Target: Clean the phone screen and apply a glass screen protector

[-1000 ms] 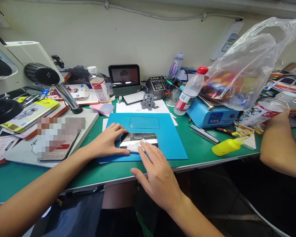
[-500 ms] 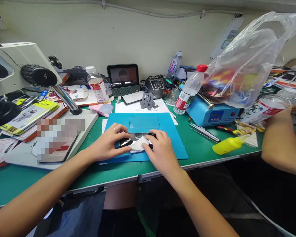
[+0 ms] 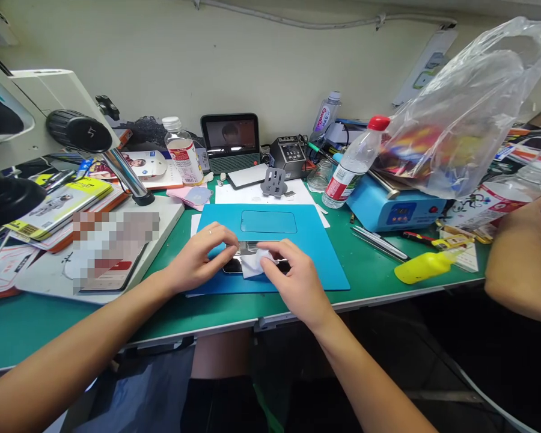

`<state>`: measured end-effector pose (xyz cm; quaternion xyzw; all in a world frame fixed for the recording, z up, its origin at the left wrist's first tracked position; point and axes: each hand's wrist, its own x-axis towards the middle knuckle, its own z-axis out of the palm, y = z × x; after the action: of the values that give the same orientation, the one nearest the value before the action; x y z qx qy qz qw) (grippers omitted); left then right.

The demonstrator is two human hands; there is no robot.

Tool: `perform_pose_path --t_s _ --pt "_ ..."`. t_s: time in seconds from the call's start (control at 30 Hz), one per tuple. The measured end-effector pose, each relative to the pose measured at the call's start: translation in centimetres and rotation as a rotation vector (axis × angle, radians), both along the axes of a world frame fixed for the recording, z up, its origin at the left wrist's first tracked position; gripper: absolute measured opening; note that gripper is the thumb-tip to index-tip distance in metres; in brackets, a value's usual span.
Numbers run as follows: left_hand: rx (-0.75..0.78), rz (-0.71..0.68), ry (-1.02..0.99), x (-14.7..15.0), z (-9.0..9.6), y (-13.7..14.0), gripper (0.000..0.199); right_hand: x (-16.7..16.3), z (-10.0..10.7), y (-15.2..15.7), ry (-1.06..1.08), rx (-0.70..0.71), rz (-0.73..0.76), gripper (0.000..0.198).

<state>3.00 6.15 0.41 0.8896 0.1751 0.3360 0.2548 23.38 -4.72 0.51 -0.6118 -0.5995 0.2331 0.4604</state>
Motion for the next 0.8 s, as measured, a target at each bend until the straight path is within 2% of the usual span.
perform_pose_path --t_s 0.13,0.2,0.33,0.53,0.63,0.7,0.8 --pt "-0.043 -0.052 0.002 -0.2 0.0 -0.2 0.012 -0.5 0.8 0.3 0.039 0.030 0.082 0.010" --pt "-0.004 -0.074 0.014 -0.2 0.0 -0.1 0.019 -0.7 1.2 0.5 0.064 0.074 0.096 0.009" --pt "0.074 -0.107 -0.012 0.0 0.0 0.1 0.012 -0.8 1.6 0.6 0.066 0.134 0.108 0.004" --pt "0.008 -0.084 -0.061 -0.2 0.4 -0.2 0.010 -0.9 2.0 0.2 0.085 0.042 0.080 0.007" --pt "-0.027 -0.134 -0.020 -0.3 0.2 -0.2 0.026 -1.1 2.1 0.3 0.118 0.035 0.089 0.009" --pt "-0.015 -0.150 -0.024 -0.2 0.0 -0.1 0.021 -1.2 2.1 0.4 0.147 0.037 0.105 0.010" --pt "-0.026 -0.084 -0.074 -0.1 -0.1 0.1 0.013 -1.1 1.9 0.5 0.170 0.038 0.103 0.011"
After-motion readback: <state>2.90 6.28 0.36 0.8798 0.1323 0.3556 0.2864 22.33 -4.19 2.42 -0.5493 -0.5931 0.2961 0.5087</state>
